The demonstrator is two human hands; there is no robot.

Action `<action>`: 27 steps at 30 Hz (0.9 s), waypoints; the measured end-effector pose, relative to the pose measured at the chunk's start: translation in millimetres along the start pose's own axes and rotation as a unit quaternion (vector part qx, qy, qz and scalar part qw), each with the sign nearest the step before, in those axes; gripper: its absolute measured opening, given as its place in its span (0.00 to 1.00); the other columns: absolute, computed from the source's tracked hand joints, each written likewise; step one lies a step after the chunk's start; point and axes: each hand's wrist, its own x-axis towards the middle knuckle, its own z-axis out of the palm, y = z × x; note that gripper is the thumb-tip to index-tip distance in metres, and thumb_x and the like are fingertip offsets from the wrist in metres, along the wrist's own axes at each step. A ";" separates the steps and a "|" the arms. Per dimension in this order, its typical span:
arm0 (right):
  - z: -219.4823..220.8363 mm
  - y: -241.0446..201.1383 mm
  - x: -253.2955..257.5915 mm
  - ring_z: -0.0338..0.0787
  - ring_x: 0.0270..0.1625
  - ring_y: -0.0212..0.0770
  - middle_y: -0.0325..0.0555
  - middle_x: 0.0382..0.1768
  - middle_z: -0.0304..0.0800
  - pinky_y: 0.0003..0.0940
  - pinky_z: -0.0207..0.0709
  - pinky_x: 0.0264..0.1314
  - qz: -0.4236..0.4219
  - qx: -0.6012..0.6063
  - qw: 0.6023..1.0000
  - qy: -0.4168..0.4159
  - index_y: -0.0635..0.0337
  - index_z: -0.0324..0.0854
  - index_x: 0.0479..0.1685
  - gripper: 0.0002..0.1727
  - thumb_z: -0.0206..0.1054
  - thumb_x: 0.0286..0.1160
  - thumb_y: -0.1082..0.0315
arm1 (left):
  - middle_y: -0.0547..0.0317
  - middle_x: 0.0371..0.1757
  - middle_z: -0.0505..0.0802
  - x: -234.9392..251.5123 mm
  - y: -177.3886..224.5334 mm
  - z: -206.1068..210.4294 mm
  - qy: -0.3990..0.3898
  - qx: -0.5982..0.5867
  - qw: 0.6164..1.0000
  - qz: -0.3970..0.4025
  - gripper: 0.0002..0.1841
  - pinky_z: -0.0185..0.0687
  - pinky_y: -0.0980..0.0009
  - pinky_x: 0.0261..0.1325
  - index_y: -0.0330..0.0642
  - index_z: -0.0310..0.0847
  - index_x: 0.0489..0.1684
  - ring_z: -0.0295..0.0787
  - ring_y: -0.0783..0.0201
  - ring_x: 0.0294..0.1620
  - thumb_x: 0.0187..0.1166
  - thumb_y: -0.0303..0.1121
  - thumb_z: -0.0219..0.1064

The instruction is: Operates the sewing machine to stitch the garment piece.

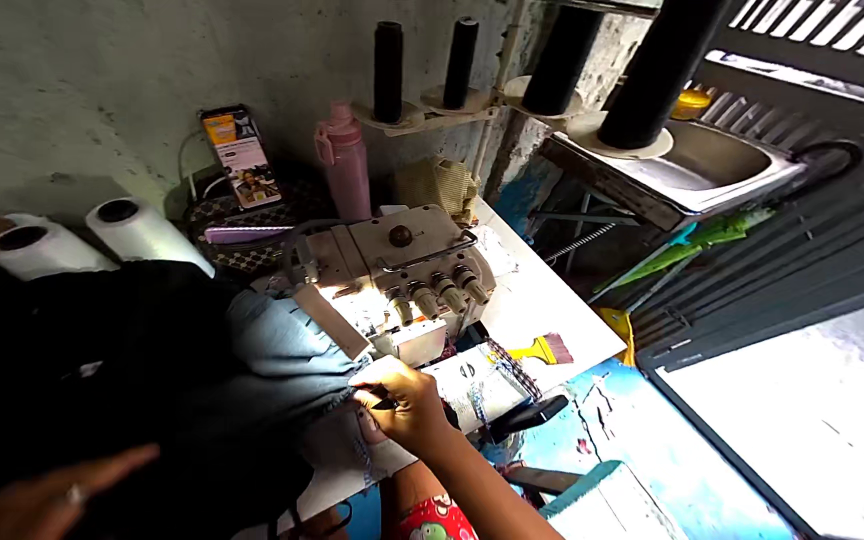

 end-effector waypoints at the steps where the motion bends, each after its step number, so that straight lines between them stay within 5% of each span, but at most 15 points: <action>1: 2.3 -3.8 2.1 0.95 0.38 0.34 0.43 0.38 0.96 0.33 0.88 0.35 0.008 -0.020 1.000 0.002 0.56 0.94 0.40 0.06 0.75 0.66 0.68 | 0.37 0.64 0.89 27.7 -11.8 -6.9 0.054 0.042 0.997 0.039 0.18 0.69 0.36 0.72 0.37 0.85 0.64 0.83 0.36 0.67 0.78 0.29 0.61; 4: 8.1 -16.2 3.8 0.94 0.34 0.38 0.45 0.35 0.95 0.40 0.86 0.32 0.061 -0.076 0.995 0.008 0.60 0.93 0.37 0.08 0.75 0.64 0.66 | 0.15 0.70 0.75 101.6 13.6 10.5 0.180 0.074 0.981 0.010 0.28 0.49 0.14 0.64 0.30 0.77 0.71 0.65 0.10 0.70 0.66 0.23 0.70; 6: 6.1 -17.3 8.6 0.94 0.34 0.38 0.45 0.35 0.96 0.40 0.87 0.34 0.089 -0.077 0.993 0.011 0.62 0.92 0.36 0.09 0.75 0.65 0.65 | 0.21 0.58 0.83 103.8 39.9 44.0 0.235 0.055 0.970 0.011 0.22 0.67 0.25 0.56 0.28 0.76 0.66 0.78 0.19 0.58 0.77 0.33 0.61; 8: 4.1 -19.1 9.8 0.95 0.35 0.38 0.45 0.36 0.96 0.40 0.87 0.35 0.105 -0.067 0.992 0.009 0.62 0.92 0.37 0.09 0.74 0.66 0.66 | 0.35 0.43 0.89 77.3 57.4 89.0 0.295 -0.047 0.954 0.037 0.20 0.81 0.50 0.51 0.26 0.79 0.53 0.87 0.43 0.45 0.83 0.39 0.55; 10: 3.3 -21.0 10.5 0.95 0.36 0.40 0.46 0.36 0.96 0.41 0.87 0.34 0.107 -0.070 0.992 -0.001 0.63 0.92 0.37 0.08 0.74 0.66 0.66 | 0.39 0.55 0.86 54.4 61.3 129.4 0.300 -0.133 0.944 0.033 0.24 0.72 0.58 0.70 0.33 0.73 0.58 0.82 0.52 0.63 0.87 0.50 0.56; 12: 1.1 -21.9 11.6 0.94 0.35 0.42 0.48 0.36 0.95 0.42 0.86 0.33 0.099 -0.082 0.992 -0.015 0.64 0.91 0.36 0.09 0.75 0.66 0.66 | 0.31 0.65 0.85 48.4 56.6 149.4 0.288 -0.173 0.942 0.010 0.34 0.65 0.53 0.76 0.27 0.73 0.67 0.78 0.45 0.71 0.86 0.56 0.57; 15: -2.4 -22.3 13.6 0.94 0.35 0.44 0.51 0.35 0.94 0.44 0.86 0.33 0.092 -0.099 0.990 -0.033 0.66 0.91 0.36 0.09 0.74 0.65 0.67 | 0.31 0.54 0.90 57.4 51.3 133.0 0.221 -0.157 0.963 -0.006 0.35 0.69 0.36 0.62 0.26 0.82 0.63 0.84 0.35 0.57 0.80 0.56 0.60; 18: -3.2 -23.0 12.2 0.94 0.34 0.45 0.51 0.36 0.94 0.45 0.85 0.32 0.085 -0.118 0.989 -0.034 0.66 0.91 0.38 0.09 0.74 0.65 0.68 | 0.48 0.35 0.92 60.6 43.0 114.4 0.213 -0.131 0.967 0.045 0.22 0.66 0.47 0.54 0.36 0.88 0.48 0.84 0.51 0.36 0.79 0.48 0.63; 22: 3.4 -25.9 4.1 0.94 0.32 0.47 0.54 0.40 0.93 0.44 0.84 0.25 0.043 -0.139 0.989 0.017 0.64 0.90 0.37 0.08 0.74 0.62 0.69 | 0.57 0.28 0.81 38.3 35.6 65.2 0.271 0.005 0.944 0.190 0.15 0.59 0.64 0.62 0.50 0.81 0.44 0.75 0.59 0.35 0.89 0.50 0.57; 25: 16.7 -31.4 0.0 0.93 0.30 0.45 0.54 0.41 0.93 0.41 0.84 0.22 -0.007 -0.103 0.994 0.042 0.60 0.91 0.40 0.12 0.76 0.53 0.75 | 0.59 0.24 0.74 22.5 35.3 41.9 0.272 0.040 0.933 0.232 0.16 0.57 0.65 0.56 0.52 0.82 0.42 0.70 0.59 0.32 0.88 0.52 0.58; 27: 25.7 -36.7 -0.1 0.93 0.34 0.38 0.47 0.43 0.94 0.32 0.83 0.25 -0.065 -0.086 0.993 0.052 0.56 0.90 0.42 0.10 0.72 0.61 0.74 | 0.58 0.22 0.73 17.9 38.2 38.5 0.265 0.034 0.934 0.236 0.17 0.57 0.64 0.55 0.51 0.82 0.40 0.70 0.59 0.31 0.87 0.53 0.58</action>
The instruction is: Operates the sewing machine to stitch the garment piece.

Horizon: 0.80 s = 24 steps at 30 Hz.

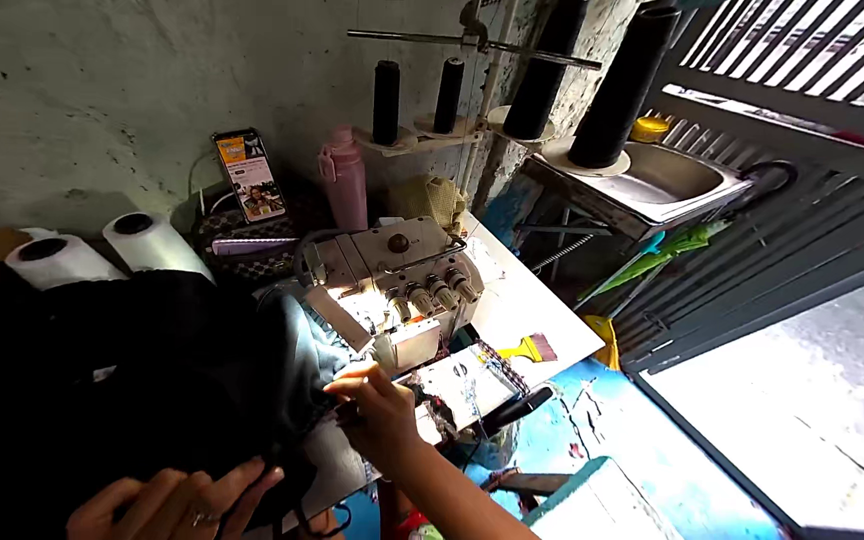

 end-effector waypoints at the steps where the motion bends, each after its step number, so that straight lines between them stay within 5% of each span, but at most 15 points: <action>1: 1.9 -4.5 1.1 0.92 0.34 0.36 0.45 0.43 0.95 0.29 0.82 0.25 -0.026 0.010 1.000 0.008 0.56 0.90 0.41 0.08 0.71 0.64 0.74 | 0.59 0.21 0.73 -0.2 1.6 0.0 0.002 -0.007 1.000 0.000 0.17 0.56 0.64 0.55 0.50 0.82 0.39 0.70 0.59 0.30 0.87 0.53 0.59; 4: -5.7 -16.0 0.8 0.95 0.37 0.35 0.45 0.46 0.98 0.28 0.80 0.26 -0.067 0.024 0.998 0.002 0.56 0.90 0.40 0.08 0.69 0.67 0.75 | 0.59 0.21 0.73 1.8 6.1 4.4 0.020 -0.016 1.000 -0.002 0.17 0.55 0.65 0.53 0.50 0.82 0.37 0.69 0.60 0.30 0.86 0.52 0.60; 6: -15.2 -17.0 -7.6 0.96 0.40 0.35 0.44 0.46 0.98 0.28 0.82 0.29 -0.056 0.028 0.998 -0.018 0.55 0.89 0.41 0.08 0.67 0.69 0.75 | 0.60 0.29 0.76 6.9 14.6 15.9 0.027 -0.009 0.999 -0.016 0.16 0.54 0.65 0.58 0.54 0.80 0.39 0.72 0.61 0.39 0.84 0.56 0.62; 8: -23.6 -14.0 -21.4 0.96 0.41 0.34 0.42 0.46 0.98 0.28 0.84 0.30 -0.027 0.034 0.998 -0.037 0.55 0.88 0.42 0.08 0.66 0.68 0.75 | 0.66 0.57 0.81 11.1 30.1 38.9 0.009 -0.002 1.000 -0.022 0.17 0.52 0.63 0.74 0.64 0.75 0.52 0.72 0.65 0.67 0.81 0.62 0.60; 10: -31.2 -9.9 -35.8 0.95 0.39 0.34 0.42 0.44 0.97 0.29 0.84 0.29 0.003 0.034 0.998 -0.054 0.55 0.86 0.43 0.09 0.67 0.68 0.75 | 0.73 0.84 0.72 9.8 39.9 70.0 -0.054 -0.010 0.998 0.001 0.20 0.33 0.52 0.90 0.71 0.66 0.72 0.52 0.67 0.92 0.85 0.57 0.52; 11: -35.4 -7.7 -41.9 0.95 0.38 0.35 0.42 0.44 0.96 0.30 0.84 0.28 0.014 0.029 0.998 -0.060 0.55 0.86 0.44 0.09 0.67 0.67 0.75 | 0.69 0.82 0.76 6.9 40.4 86.1 -0.074 -0.012 0.997 0.022 0.19 0.35 0.42 0.88 0.68 0.68 0.74 0.56 0.61 0.91 0.86 0.49 0.50; 12: -39.9 -5.1 -46.3 0.94 0.37 0.35 0.42 0.44 0.96 0.30 0.84 0.27 0.020 0.021 0.998 -0.063 0.55 0.86 0.44 0.10 0.67 0.66 0.75 | 0.62 0.72 0.87 4.7 39.6 99.8 -0.073 -0.013 0.997 0.036 0.19 0.46 0.33 0.82 0.62 0.77 0.69 0.72 0.53 0.84 0.83 0.39 0.52; 14: -51.2 0.3 -50.3 0.95 0.39 0.35 0.41 0.45 0.96 0.30 0.85 0.28 0.023 0.003 0.997 -0.069 0.53 0.85 0.45 0.11 0.66 0.66 0.76 | 0.57 0.54 0.92 7.4 39.7 104.5 -0.098 0.005 0.994 0.038 0.22 0.57 0.28 0.71 0.56 0.86 0.62 0.85 0.46 0.66 0.71 0.28 0.55; 17: -63.2 2.6 -51.9 0.95 0.40 0.35 0.41 0.46 0.96 0.29 0.85 0.30 0.022 0.001 0.997 -0.079 0.52 0.84 0.46 0.11 0.66 0.67 0.76 | 0.58 0.45 0.92 12.4 46.7 85.2 -0.128 0.040 0.991 0.022 0.23 0.60 0.31 0.69 0.55 0.91 0.55 0.87 0.46 0.57 0.62 0.27 0.61; 24: -57.6 6.1 -46.2 0.95 0.39 0.35 0.40 0.46 0.96 0.31 0.85 0.30 0.024 0.024 0.996 -0.077 0.53 0.84 0.46 0.11 0.66 0.67 0.76 | 0.57 0.46 0.91 19.4 47.0 79.3 -0.158 0.080 0.984 0.019 0.22 0.57 0.32 0.71 0.55 0.92 0.54 0.85 0.45 0.59 0.62 0.28 0.60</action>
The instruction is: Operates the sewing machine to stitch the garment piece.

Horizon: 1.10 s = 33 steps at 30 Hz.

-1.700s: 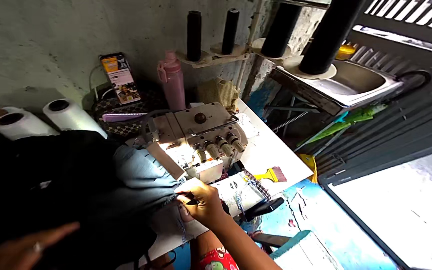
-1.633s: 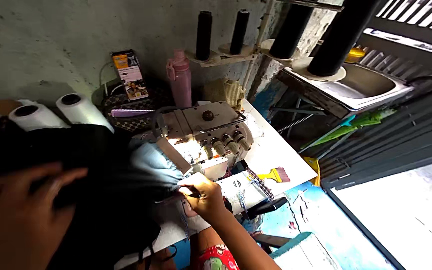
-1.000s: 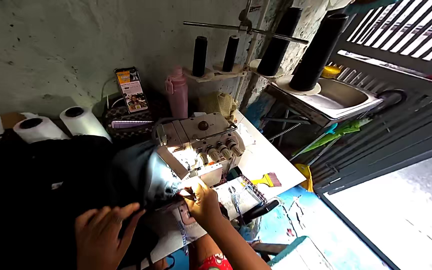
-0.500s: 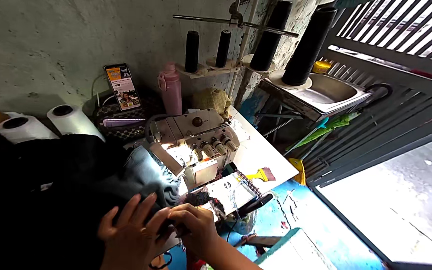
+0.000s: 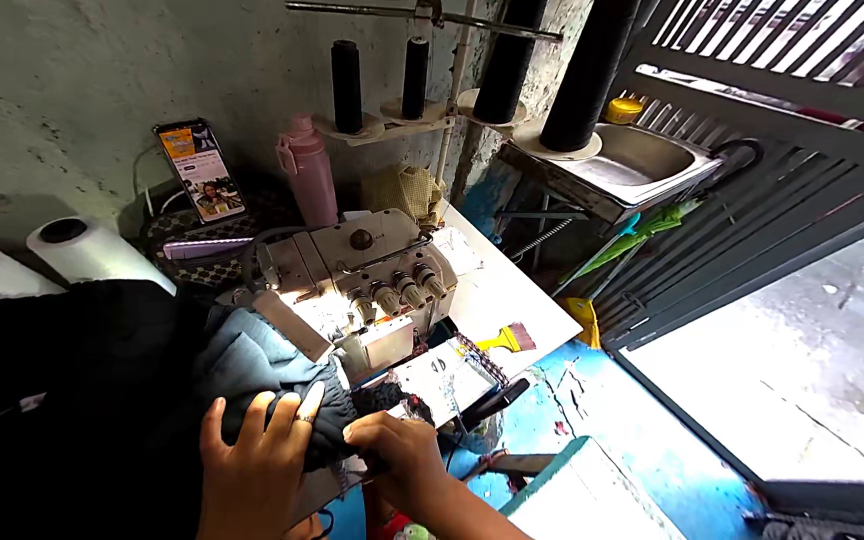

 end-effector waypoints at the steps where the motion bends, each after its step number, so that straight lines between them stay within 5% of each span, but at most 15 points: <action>1: 1.9 2.3 3.5 0.95 0.38 0.36 0.41 0.45 0.96 0.32 0.85 0.30 0.004 0.004 1.000 0.000 0.54 0.85 0.46 0.11 0.67 0.67 0.77 | 0.55 0.46 0.91 3.2 -1.3 0.6 -0.006 0.002 1.000 -0.002 0.22 0.57 0.31 0.70 0.55 0.92 0.54 0.85 0.44 0.58 0.61 0.28 0.61; 5: 11.9 13.8 22.8 0.93 0.32 0.39 0.46 0.39 0.95 0.37 0.85 0.27 0.046 0.062 0.997 0.004 0.61 0.87 0.45 0.14 0.70 0.57 0.79 | 0.50 0.44 0.93 22.0 -10.4 1.5 -0.058 0.012 0.998 -0.016 0.26 0.56 0.25 0.69 0.52 0.94 0.54 0.88 0.38 0.55 0.54 0.22 0.65; 8: 19.4 23.4 36.1 0.93 0.38 0.36 0.48 0.40 0.95 0.34 0.86 0.38 0.097 0.147 0.984 0.006 0.66 0.87 0.45 0.14 0.68 0.59 0.82 | 0.48 0.45 0.94 34.7 -14.5 -0.7 -0.097 0.017 0.995 -0.034 0.31 0.56 0.22 0.71 0.49 0.94 0.54 0.89 0.37 0.55 0.41 0.20 0.76; 11: 25.9 30.0 44.4 0.93 0.45 0.35 0.50 0.42 0.95 0.30 0.87 0.50 0.107 0.188 0.976 0.011 0.69 0.88 0.43 0.11 0.69 0.60 0.81 | 0.34 0.51 0.90 30.6 -3.9 -10.1 -0.034 -0.016 0.997 -0.072 0.25 0.58 0.22 0.68 0.36 0.88 0.42 0.84 0.29 0.62 0.37 0.30 0.79; 13: 29.4 30.0 45.1 0.94 0.47 0.38 0.51 0.43 0.95 0.35 0.88 0.49 0.101 0.166 0.981 0.014 0.67 0.90 0.41 0.11 0.70 0.58 0.81 | 0.38 0.51 0.88 11.1 17.8 -19.1 0.038 -0.081 0.987 -0.132 0.19 0.64 0.35 0.60 0.40 0.83 0.52 0.83 0.35 0.59 0.63 0.38 0.72; 14: 30.9 29.8 45.1 0.95 0.46 0.39 0.50 0.43 0.96 0.36 0.89 0.46 0.095 0.150 0.984 0.017 0.65 0.91 0.41 0.11 0.71 0.57 0.80 | 0.45 0.43 0.88 -4.4 33.6 -20.6 0.076 -0.128 0.974 -0.170 0.13 0.69 0.49 0.54 0.42 0.82 0.47 0.83 0.46 0.50 0.74 0.41 0.69; 16: 33.3 30.7 45.2 0.95 0.45 0.37 0.48 0.43 0.96 0.35 0.89 0.43 0.082 0.130 0.988 0.027 0.62 0.93 0.40 0.11 0.71 0.58 0.79 | 0.57 0.32 0.84 -43.5 62.1 -12.6 0.088 -0.304 0.918 -0.241 0.14 0.75 0.80 0.36 0.40 0.75 0.42 0.79 0.72 0.32 0.80 0.42 0.69; 17: 33.8 30.3 45.2 0.95 0.45 0.37 0.47 0.43 0.96 0.35 0.89 0.42 0.081 0.124 0.988 0.032 0.61 0.93 0.39 0.10 0.71 0.59 0.78 | 0.57 0.34 0.84 -60.5 72.0 -4.6 0.071 -0.372 0.882 -0.280 0.18 0.75 0.84 0.36 0.35 0.73 0.47 0.79 0.77 0.32 0.78 0.41 0.71; 18: 34.0 29.7 45.2 0.95 0.43 0.36 0.47 0.42 0.96 0.34 0.88 0.41 0.084 0.120 0.989 0.034 0.60 0.93 0.39 0.09 0.72 0.60 0.77 | 0.48 0.41 0.86 -71.6 76.0 4.4 0.065 -0.382 0.865 -0.320 0.24 0.80 0.78 0.42 0.28 0.73 0.53 0.83 0.70 0.38 0.74 0.40 0.75; 20: 34.6 28.0 46.9 0.94 0.40 0.36 0.47 0.40 0.95 0.34 0.87 0.38 0.092 0.106 0.989 0.037 0.61 0.93 0.38 0.09 0.72 0.60 0.76 | 0.21 0.57 0.84 -72.8 63.9 24.2 0.103 -0.323 0.870 -0.358 0.37 0.79 0.51 0.61 0.16 0.72 0.61 0.83 0.39 0.58 0.64 0.42 0.81; 23: 33.1 24.5 53.8 0.91 0.35 0.35 0.46 0.36 0.94 0.34 0.84 0.34 0.110 0.077 0.990 0.036 0.62 0.92 0.35 0.07 0.73 0.59 0.72 | 0.17 0.63 0.78 -51.4 19.0 47.0 0.172 -0.226 0.903 -0.323 0.39 0.66 0.49 0.76 0.20 0.67 0.63 0.75 0.34 0.69 0.71 0.53 0.75; 26: 32.3 23.3 57.2 0.90 0.33 0.35 0.45 0.32 0.92 0.34 0.81 0.32 0.125 0.059 0.990 0.033 0.63 0.90 0.32 0.07 0.73 0.60 0.68 | 0.29 0.56 0.87 -25.9 -14.9 37.8 0.119 -0.209 0.931 -0.275 0.37 0.65 0.38 0.65 0.32 0.81 0.57 0.80 0.33 0.63 0.82 0.65 0.54; 28: 32.0 21.8 58.1 0.90 0.32 0.36 0.46 0.32 0.91 0.35 0.81 0.31 0.128 0.054 0.990 0.031 0.64 0.90 0.32 0.07 0.73 0.60 0.68 | 0.35 0.44 0.91 -18.1 -24.1 35.7 0.118 -0.197 0.947 -0.226 0.31 0.65 0.34 0.61 0.33 0.86 0.45 0.83 0.33 0.54 0.81 0.59 0.56; 31: 31.5 19.2 56.9 0.91 0.33 0.37 0.46 0.33 0.92 0.36 0.82 0.31 0.121 0.044 0.991 0.038 0.63 0.90 0.33 0.07 0.72 0.60 0.69 | 0.56 0.37 0.82 -28.1 -38.3 24.9 0.193 -0.154 0.962 -0.119 0.17 0.59 0.61 0.69 0.48 0.76 0.45 0.78 0.59 0.46 0.88 0.53 0.56; 33: 35.1 17.5 55.8 0.90 0.29 0.37 0.47 0.33 0.93 0.36 0.81 0.26 0.091 0.033 0.993 0.063 0.62 0.90 0.33 0.06 0.73 0.59 0.70 | 0.60 0.35 0.75 -32.0 -47.2 -1.9 0.229 -0.114 0.965 -0.063 0.15 0.57 0.69 0.67 0.52 0.72 0.43 0.73 0.64 0.43 0.87 0.53 0.58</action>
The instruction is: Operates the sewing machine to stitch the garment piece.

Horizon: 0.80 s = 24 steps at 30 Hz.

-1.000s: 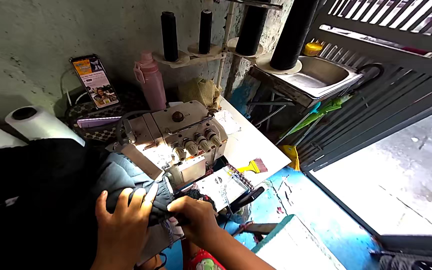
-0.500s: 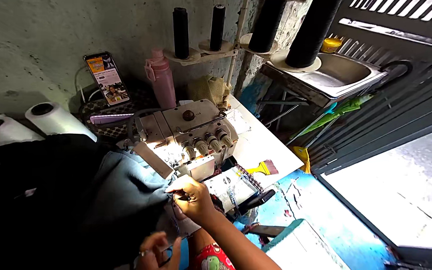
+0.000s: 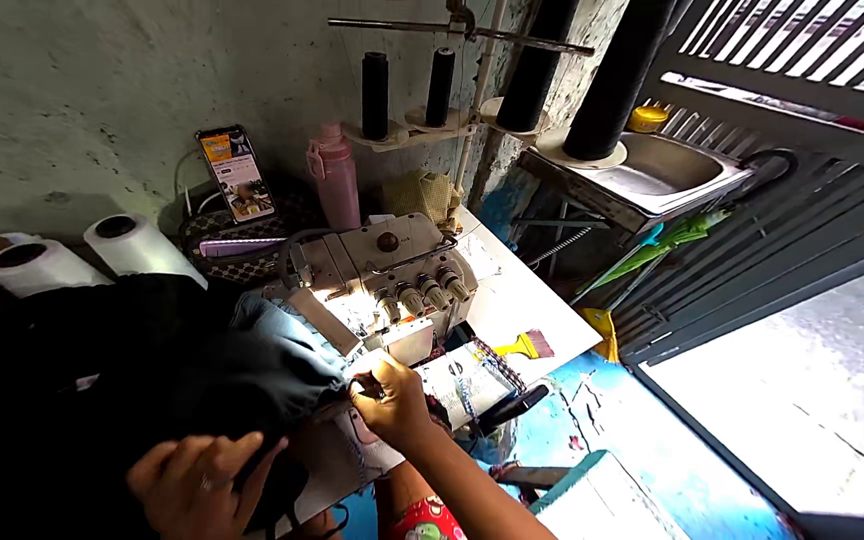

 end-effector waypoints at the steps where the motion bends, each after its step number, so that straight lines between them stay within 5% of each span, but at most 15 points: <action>1: 3.4 -2.3 -1.5 0.90 0.29 0.37 0.47 0.34 0.93 0.35 0.81 0.25 -0.024 0.003 1.000 0.014 0.61 0.91 0.34 0.06 0.74 0.58 0.71 | 0.61 0.34 0.74 4.9 2.1 -12.5 0.003 0.012 1.000 0.021 0.15 0.57 0.70 0.65 0.53 0.71 0.40 0.73 0.65 0.41 0.87 0.53 0.58; 5: 12.6 -24.5 -2.8 0.92 0.34 0.35 0.47 0.43 0.95 0.29 0.82 0.24 -0.153 0.005 0.988 0.031 0.57 0.91 0.39 0.09 0.74 0.59 0.73 | 0.62 0.28 0.71 14.4 12.0 -32.4 -0.003 0.016 0.997 0.072 0.17 0.56 0.70 0.59 0.54 0.71 0.36 0.70 0.65 0.36 0.87 0.56 0.57; 9: -2.1 -36.8 -18.7 0.95 0.39 0.36 0.45 0.46 0.98 0.29 0.80 0.29 -0.188 0.000 0.982 0.001 0.55 0.90 0.43 0.09 0.68 0.66 0.73 | 0.63 0.28 0.72 20.5 17.5 -28.5 -0.011 -0.008 0.996 0.089 0.20 0.55 0.69 0.61 0.55 0.73 0.34 0.71 0.65 0.38 0.83 0.61 0.59; 11: -12.7 -32.3 -32.6 0.96 0.41 0.35 0.43 0.46 0.98 0.29 0.82 0.30 -0.168 -0.006 0.986 -0.019 0.55 0.88 0.44 0.10 0.67 0.66 0.73 | 0.67 0.50 0.79 21.5 30.9 -10.9 -0.053 -0.002 0.996 0.071 0.20 0.49 0.66 0.75 0.63 0.74 0.48 0.73 0.68 0.63 0.79 0.66 0.58; 12: -17.0 -29.3 -40.3 0.96 0.40 0.35 0.43 0.45 0.98 0.29 0.83 0.30 -0.153 -0.010 0.988 -0.026 0.54 0.88 0.44 0.10 0.67 0.67 0.73 | 0.72 0.70 0.79 18.9 37.4 1.0 -0.097 0.003 0.993 0.064 0.19 0.42 0.61 0.84 0.68 0.72 0.60 0.64 0.70 0.81 0.81 0.63 0.56; 13: -21.3 -26.2 -47.4 0.95 0.39 0.35 0.42 0.44 0.98 0.29 0.83 0.29 -0.140 -0.017 0.990 -0.033 0.54 0.87 0.44 0.10 0.66 0.67 0.73 | 0.73 0.82 0.74 13.7 40.5 13.0 -0.145 0.014 0.987 0.069 0.18 0.39 0.54 0.87 0.70 0.67 0.71 0.56 0.67 0.90 0.85 0.54 0.52; 16: -38.3 -15.2 -60.4 0.95 0.41 0.34 0.41 0.45 0.97 0.29 0.84 0.29 -0.115 -0.039 0.991 -0.049 0.52 0.85 0.46 0.12 0.65 0.65 0.74 | 0.62 0.65 0.92 4.0 44.9 35.5 -0.188 0.059 0.978 0.066 0.24 0.66 0.36 0.65 0.57 0.84 0.66 0.85 0.49 0.70 0.73 0.28 0.54; 19: -49.7 -12.0 -65.4 0.96 0.46 0.34 0.41 0.48 0.97 0.28 0.86 0.36 -0.115 -0.041 0.991 -0.059 0.53 0.84 0.47 0.12 0.65 0.66 0.75 | 0.57 0.55 0.94 7.6 58.0 22.2 -0.234 0.113 0.965 0.040 0.26 0.67 0.44 0.52 0.51 0.87 0.64 0.88 0.48 0.54 0.66 0.24 0.58; 24: -46.1 -13.8 -61.9 0.95 0.42 0.35 0.40 0.47 0.97 0.29 0.83 0.31 -0.111 -0.035 0.992 -0.055 0.52 0.85 0.46 0.13 0.66 0.63 0.75 | 0.47 0.53 0.92 17.5 61.1 18.2 -0.278 0.161 0.946 0.039 0.28 0.67 0.44 0.48 0.44 0.90 0.60 0.86 0.43 0.45 0.53 0.21 0.67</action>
